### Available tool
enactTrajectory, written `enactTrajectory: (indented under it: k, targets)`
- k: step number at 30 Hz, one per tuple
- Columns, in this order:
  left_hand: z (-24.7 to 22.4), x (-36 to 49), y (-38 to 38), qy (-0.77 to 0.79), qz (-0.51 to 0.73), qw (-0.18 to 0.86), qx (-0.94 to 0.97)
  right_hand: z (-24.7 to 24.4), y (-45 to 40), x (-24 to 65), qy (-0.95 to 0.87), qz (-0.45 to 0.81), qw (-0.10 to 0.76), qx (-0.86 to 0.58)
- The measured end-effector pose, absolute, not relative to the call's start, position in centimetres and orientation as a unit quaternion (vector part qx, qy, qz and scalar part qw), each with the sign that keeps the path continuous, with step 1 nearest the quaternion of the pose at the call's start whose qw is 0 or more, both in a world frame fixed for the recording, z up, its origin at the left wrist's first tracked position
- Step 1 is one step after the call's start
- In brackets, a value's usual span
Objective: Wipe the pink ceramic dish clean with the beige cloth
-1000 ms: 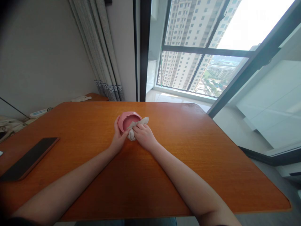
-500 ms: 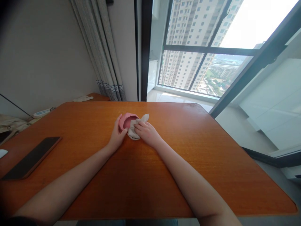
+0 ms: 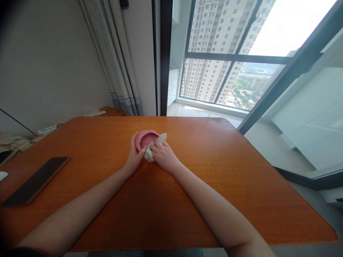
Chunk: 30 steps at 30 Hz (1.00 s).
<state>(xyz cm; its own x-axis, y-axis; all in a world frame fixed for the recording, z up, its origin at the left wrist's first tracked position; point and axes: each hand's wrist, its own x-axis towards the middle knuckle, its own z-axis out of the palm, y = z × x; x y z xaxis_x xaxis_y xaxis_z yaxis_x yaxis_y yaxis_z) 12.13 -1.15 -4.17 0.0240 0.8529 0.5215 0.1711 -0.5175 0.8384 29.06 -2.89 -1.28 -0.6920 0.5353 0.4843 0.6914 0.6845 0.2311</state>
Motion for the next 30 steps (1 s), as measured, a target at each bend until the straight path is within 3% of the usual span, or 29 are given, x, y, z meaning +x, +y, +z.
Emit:
enactTrajectory:
  k: [6, 12, 21, 30]
  targets:
    - [-4.1, 11.2, -0.1, 0.405, 0.583, 0.324, 0.625, -0.1, -3.1, 29.8, -0.907, -0.178, 0.186, -0.334]
    - [-4.2, 12.0, -0.5, 0.396, 0.576, 0.433, 0.570, -0.7, -2.8, 29.8, -0.897, -0.202, 0.187, -0.346]
    - [-4.6, 11.2, 0.7, 0.389, 0.552, 0.442, 0.590, -0.7, -3.2, 29.2, -0.902, -0.147, 0.197, -0.355]
    - [-4.1, 12.2, 0.0, 0.355, 0.518, 0.606, 0.489, -1.3, -2.8, 29.4, -0.897, -0.132, 0.201, -0.371]
